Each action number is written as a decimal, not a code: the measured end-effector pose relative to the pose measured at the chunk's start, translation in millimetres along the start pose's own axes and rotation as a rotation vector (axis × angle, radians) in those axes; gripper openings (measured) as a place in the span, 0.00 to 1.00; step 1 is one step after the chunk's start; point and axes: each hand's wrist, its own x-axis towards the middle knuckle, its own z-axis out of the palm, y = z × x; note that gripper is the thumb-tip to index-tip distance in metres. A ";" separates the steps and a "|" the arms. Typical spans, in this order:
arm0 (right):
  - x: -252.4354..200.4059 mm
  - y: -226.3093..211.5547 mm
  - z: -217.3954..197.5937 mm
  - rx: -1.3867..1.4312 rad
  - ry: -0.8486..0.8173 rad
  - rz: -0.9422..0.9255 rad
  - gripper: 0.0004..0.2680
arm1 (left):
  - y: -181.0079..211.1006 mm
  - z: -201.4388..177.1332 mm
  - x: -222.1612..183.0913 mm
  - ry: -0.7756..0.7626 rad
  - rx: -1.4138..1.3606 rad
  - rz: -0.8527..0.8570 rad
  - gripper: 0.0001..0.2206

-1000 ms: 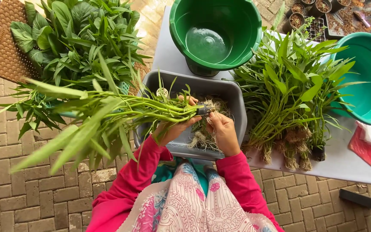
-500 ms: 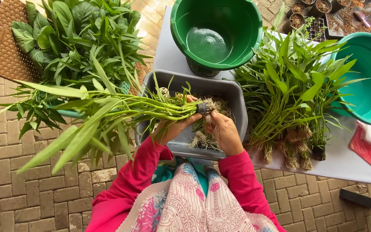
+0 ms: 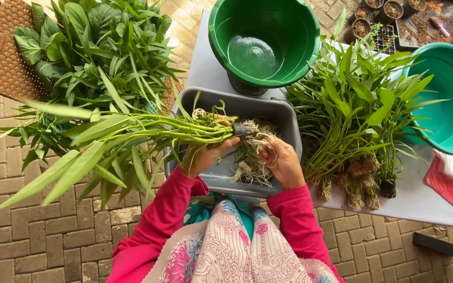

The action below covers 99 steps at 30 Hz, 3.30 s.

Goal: Prepare water spinach for hydroponic planting by inserting stems into net pots and cleaning the roots.

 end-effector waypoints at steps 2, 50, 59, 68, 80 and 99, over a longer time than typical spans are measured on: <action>5.9 4.6 -18.7 -0.050 0.012 -0.036 0.07 | 4.6 -12.2 3.4 0.031 -0.126 -0.155 0.19; 108.5 36.9 93.2 -1.795 -0.281 -0.587 0.21 | 21.5 -84.6 9.3 0.087 -0.427 -0.262 0.06; 98.9 14.1 108.6 -1.702 -0.210 -0.459 0.19 | 29.5 -86.8 19.1 0.128 -0.424 -0.288 0.07; 115.6 32.9 89.2 -1.638 -0.364 -0.552 0.25 | 36.9 -85.4 17.0 0.121 -0.287 -0.257 0.09; 2.9 -51.8 90.0 -0.711 -0.416 -0.318 0.11 | 33.1 -8.1 25.7 -0.037 -0.297 -0.145 0.20; -19.9 -57.8 -5.2 -0.521 -0.082 -0.449 0.05 | -1.7 83.4 -2.7 -0.223 -1.103 -0.176 0.28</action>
